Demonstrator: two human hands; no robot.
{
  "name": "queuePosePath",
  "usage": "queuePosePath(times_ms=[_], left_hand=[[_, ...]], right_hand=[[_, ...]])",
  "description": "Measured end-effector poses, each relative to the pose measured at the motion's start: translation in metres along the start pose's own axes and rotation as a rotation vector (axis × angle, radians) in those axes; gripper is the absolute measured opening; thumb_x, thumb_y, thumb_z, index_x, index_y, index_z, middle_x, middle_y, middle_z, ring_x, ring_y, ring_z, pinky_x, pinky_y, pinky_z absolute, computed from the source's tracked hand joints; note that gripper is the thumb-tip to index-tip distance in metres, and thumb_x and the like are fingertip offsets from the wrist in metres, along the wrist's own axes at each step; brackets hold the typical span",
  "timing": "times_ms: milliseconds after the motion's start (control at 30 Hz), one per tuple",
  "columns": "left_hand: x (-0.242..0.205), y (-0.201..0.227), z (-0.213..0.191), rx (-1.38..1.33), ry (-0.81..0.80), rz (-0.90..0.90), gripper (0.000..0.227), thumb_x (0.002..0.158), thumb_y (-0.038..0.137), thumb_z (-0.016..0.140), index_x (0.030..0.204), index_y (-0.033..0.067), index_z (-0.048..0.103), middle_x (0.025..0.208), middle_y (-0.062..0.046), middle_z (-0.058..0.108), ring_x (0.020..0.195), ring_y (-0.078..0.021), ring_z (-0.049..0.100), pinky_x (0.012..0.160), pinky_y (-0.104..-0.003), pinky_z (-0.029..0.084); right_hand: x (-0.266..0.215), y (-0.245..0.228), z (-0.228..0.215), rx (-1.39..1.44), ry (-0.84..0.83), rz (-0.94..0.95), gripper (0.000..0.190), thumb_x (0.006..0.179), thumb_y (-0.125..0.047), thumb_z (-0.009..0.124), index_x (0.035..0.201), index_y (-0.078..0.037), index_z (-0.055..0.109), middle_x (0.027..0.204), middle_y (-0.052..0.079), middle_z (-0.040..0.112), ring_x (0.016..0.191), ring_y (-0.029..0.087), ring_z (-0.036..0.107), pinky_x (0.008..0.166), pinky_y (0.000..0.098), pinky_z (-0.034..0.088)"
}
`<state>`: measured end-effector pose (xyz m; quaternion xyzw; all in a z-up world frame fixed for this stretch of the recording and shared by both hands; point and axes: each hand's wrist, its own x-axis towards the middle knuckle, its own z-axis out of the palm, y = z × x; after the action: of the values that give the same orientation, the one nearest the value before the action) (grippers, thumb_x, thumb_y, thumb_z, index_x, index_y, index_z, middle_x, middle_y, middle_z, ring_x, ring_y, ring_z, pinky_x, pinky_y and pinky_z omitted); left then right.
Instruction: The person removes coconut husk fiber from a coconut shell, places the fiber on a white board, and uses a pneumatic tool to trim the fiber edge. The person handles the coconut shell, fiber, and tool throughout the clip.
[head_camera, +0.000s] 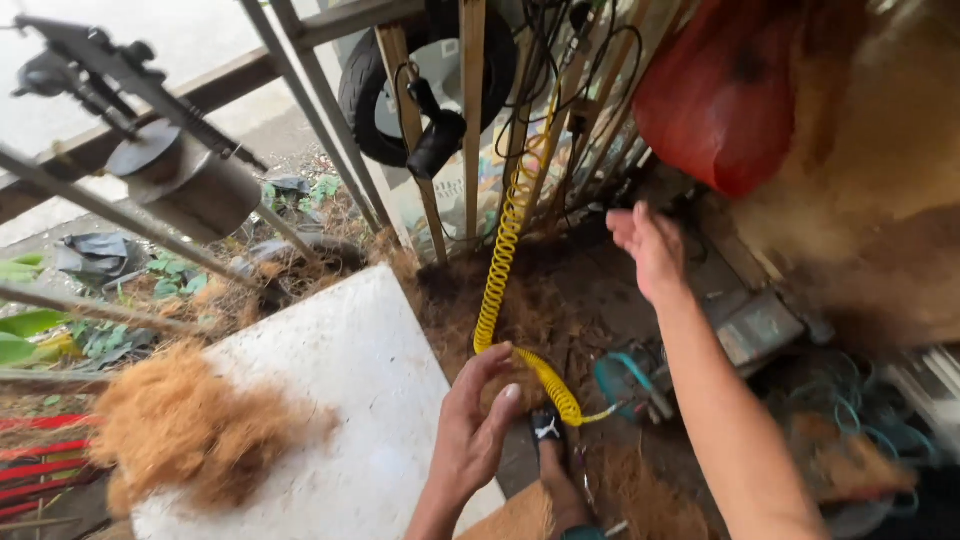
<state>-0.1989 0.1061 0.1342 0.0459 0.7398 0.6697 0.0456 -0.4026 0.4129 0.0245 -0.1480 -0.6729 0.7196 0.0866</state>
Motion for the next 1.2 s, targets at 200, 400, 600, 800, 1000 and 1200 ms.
queuePosePath(times_ms=[200, 400, 600, 800, 1000, 1200], left_hand=[[0.139, 0.062, 0.045, 0.064, 0.064, 0.109, 0.059, 0.091, 0.052, 0.049, 0.130, 0.0081, 0.058, 0.126, -0.012, 0.069, 0.112, -0.0225, 0.069, 0.085, -0.039, 0.059], [0.268, 0.081, 0.084, -0.041, 0.101, 0.285, 0.053, 0.095, 0.041, 0.060, 0.134, 0.0048, 0.055, 0.120, -0.021, 0.067, 0.120, -0.0406, 0.063, 0.100, -0.053, 0.048], [0.394, 0.087, 0.123, 0.180, 0.233, 0.472, 0.044, 0.101, 0.020, 0.054, 0.139, -0.0016, 0.045, 0.129, -0.031, 0.056, 0.122, -0.0547, 0.054, 0.099, -0.066, 0.047], [0.492, 0.047, 0.164, 0.359, 0.313, 0.354, 0.057, 0.081, 0.035, 0.067, 0.128, 0.0094, 0.048, 0.115, -0.022, 0.064, 0.103, -0.0500, 0.065, 0.087, -0.064, 0.049], [0.495, 0.066, 0.168, 0.318, 0.293, 0.240, 0.047, 0.082, 0.040, 0.070, 0.123, 0.0209, 0.057, 0.096, -0.014, 0.077, 0.099, -0.0376, 0.072, 0.090, -0.053, 0.054], [0.494, 0.063, 0.169, 0.251, 0.263, 0.198, 0.036, 0.083, 0.044, 0.068, 0.115, 0.0284, 0.064, 0.087, 0.000, 0.078, 0.090, -0.0250, 0.077, 0.082, -0.042, 0.058]], right_hand=[[0.204, -0.063, 0.065, 0.075, -0.071, -0.128, 0.065, 0.087, -0.032, 0.063, 0.146, -0.011, 0.043, 0.152, 0.015, 0.046, 0.133, 0.027, 0.052, 0.106, 0.0426, 0.042], [0.329, -0.050, 0.105, -0.187, -0.168, -0.357, 0.045, 0.103, -0.026, 0.066, 0.140, -0.008, 0.050, 0.130, 0.018, 0.054, 0.113, 0.029, 0.061, 0.097, 0.0522, 0.051], [0.281, -0.078, 0.123, -0.260, -0.076, -0.373, 0.038, 0.104, -0.035, 0.059, 0.132, -0.011, 0.049, 0.127, 0.019, 0.058, 0.129, 0.049, 0.046, 0.106, 0.0603, 0.039], [0.246, -0.085, 0.096, -0.689, 0.009, -0.131, 0.050, 0.094, -0.048, 0.056, 0.132, -0.018, 0.042, 0.123, 0.014, 0.064, 0.119, 0.036, 0.061, 0.106, 0.0506, 0.044], [0.237, -0.038, 0.068, 0.306, -0.117, -0.387, 0.044, 0.095, -0.015, 0.069, 0.130, -0.009, 0.043, 0.125, 0.006, 0.048, 0.115, 0.018, 0.058, 0.103, 0.0424, 0.049], [0.209, -0.043, 0.029, 0.570, -0.302, -0.065, 0.039, 0.099, -0.038, 0.050, 0.127, -0.012, 0.043, 0.103, 0.014, 0.067, 0.090, 0.021, 0.070, 0.085, 0.0416, 0.059]])
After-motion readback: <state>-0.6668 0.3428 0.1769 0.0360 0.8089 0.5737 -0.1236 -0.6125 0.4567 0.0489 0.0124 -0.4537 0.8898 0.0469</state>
